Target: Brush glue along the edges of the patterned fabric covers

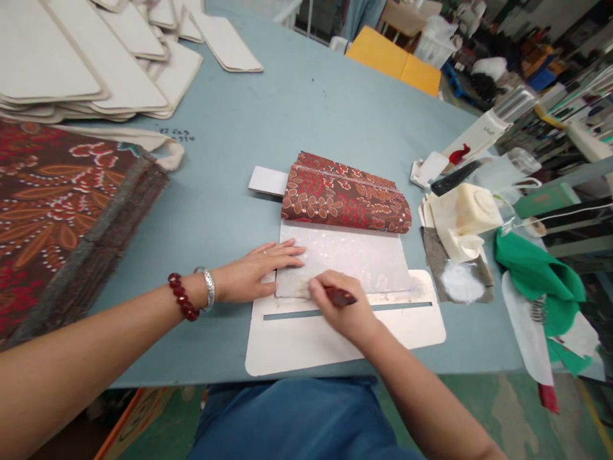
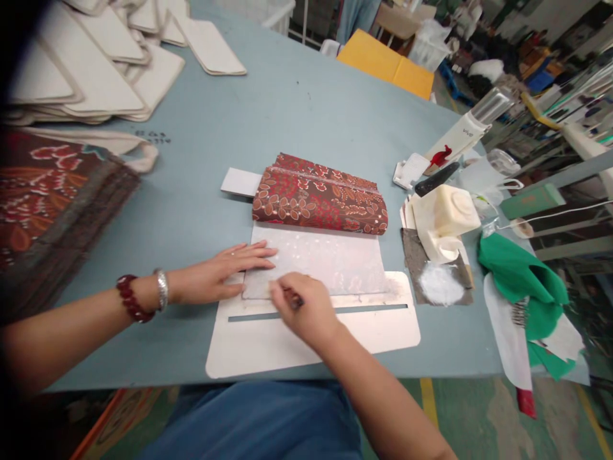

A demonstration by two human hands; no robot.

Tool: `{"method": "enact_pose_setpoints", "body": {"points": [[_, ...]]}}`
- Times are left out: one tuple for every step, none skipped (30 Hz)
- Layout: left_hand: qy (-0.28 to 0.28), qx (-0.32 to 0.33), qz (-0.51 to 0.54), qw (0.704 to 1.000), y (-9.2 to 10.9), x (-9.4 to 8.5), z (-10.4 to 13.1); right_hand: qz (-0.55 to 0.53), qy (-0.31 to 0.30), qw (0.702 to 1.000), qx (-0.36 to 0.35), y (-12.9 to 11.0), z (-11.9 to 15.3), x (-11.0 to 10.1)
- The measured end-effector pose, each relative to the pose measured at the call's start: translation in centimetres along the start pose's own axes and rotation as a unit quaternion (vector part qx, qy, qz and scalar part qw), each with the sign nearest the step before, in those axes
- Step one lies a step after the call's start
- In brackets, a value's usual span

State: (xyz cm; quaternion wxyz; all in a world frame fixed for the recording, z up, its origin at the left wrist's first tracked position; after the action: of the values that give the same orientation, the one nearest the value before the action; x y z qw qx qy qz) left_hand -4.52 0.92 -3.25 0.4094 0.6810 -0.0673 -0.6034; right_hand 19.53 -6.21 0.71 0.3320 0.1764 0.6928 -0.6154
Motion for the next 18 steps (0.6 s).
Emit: {"method": "enact_pose_setpoints", "body": {"points": [[0.0, 0.003, 0.0, 1.0, 0.0, 0.0, 0.0, 0.025, 0.028, 0.998, 0.045, 1.6, 0.7, -1.7], [0.002, 0.006, 0.0, 1.0, -0.1, 0.1, 0.0, 0.055, 0.064, 0.992, 0.094, 3.5, 1.6, -4.2], [0.004, 0.008, 0.0, 1.0, -0.2, 0.2, 0.0, 0.088, 0.103, 0.981, 0.136, 5.4, 2.6, -6.9], [0.008, 0.009, 0.0, 1.0, -0.3, 0.3, 0.0, 0.12, 0.14, 0.969, 0.164, 7.0, 3.5, -9.6], [0.011, 0.01, 0.002, 1.0, -0.4, 0.4, 0.0, 0.148, 0.168, 0.958, 0.182, 8.1, 4.2, -11.7], [0.012, 0.009, 0.003, 1.0, -0.5, 0.5, 0.0, 0.169, 0.185, 0.95, 0.189, 8.6, 4.6, -12.9], [0.013, 0.008, 0.005, 1.0, -0.6, 0.5, 0.0, 0.179, 0.19, 0.948, 0.184, 8.5, 4.6, -13.1], [0.012, 0.008, 0.006, 1.0, -0.7, 0.5, 0.0, 0.178, 0.181, 0.953, 0.167, 7.7, 4.2, -12.2], [0.011, 0.009, 0.005, 1.0, -0.7, 0.5, 0.0, 0.168, 0.162, 0.963, 0.138, 6.4, 3.5, -10.2], [0.008, 0.01, 0.005, 1.0, -0.7, 0.5, 0.0, 0.15, 0.135, 0.974, 0.099, 4.6, 2.6, -7.6], [0.006, 0.011, 0.005, 1.0, -0.6, 0.5, 0.0, 0.123, 0.103, 0.986, 0.052, 2.7, 1.5, -4.6], [0.003, 0.01, 0.005, 1.0, -0.6, 0.4, 0.0, 0.095, 0.07, 0.993, 0.003, 0.8, 0.6, -1.7], [-0.001, 0.008, 0.006, 1.0, -0.5, 0.4, 0.0, 0.061, 0.043, 0.997, -0.03, -0.7, -0.2, 0.6], [-0.004, 0.005, 0.008, 1.0, -0.5, 0.3, 0.0, 0.034, 0.023, 0.998, -0.054, -1.8, -0.7, 2.2], [-0.006, 0.003, 0.01, 1.0, -0.5, 0.3, 0.0, 0.013, 0.013, 0.998, -0.06, -2.1, -1.0, 2.9], [-0.006, 0.003, 0.011, 1.0, -0.5, 0.3, 0.0, 0.0, 0.013, 0.999, -0.046, -1.6, -0.9, 2.5], [-0.005, 0.004, 0.01, 1.0, -0.5, 0.2, 0.0, 0.0, 0.021, 1.0, -0.013, -0.5, -0.4, 1.3], [-0.004, 0.005, 0.008, 1.0, -0.5, 0.2, 0.1, 0.007, 0.035, 0.999, 0.031, 1.1, 0.3, -0.7]]}}
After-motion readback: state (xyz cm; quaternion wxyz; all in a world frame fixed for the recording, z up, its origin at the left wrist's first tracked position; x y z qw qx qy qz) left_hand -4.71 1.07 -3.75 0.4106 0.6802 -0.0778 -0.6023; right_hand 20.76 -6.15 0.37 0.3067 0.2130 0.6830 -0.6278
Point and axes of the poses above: each hand's wrist, its own z-axis away from the middle knuckle, its own x-axis out of the palm, y = z × x, the point moved 1 cm from there along -z, towards the middle knuckle, and after that the axes turned 9 degrees about x, right-handed, at the moved point
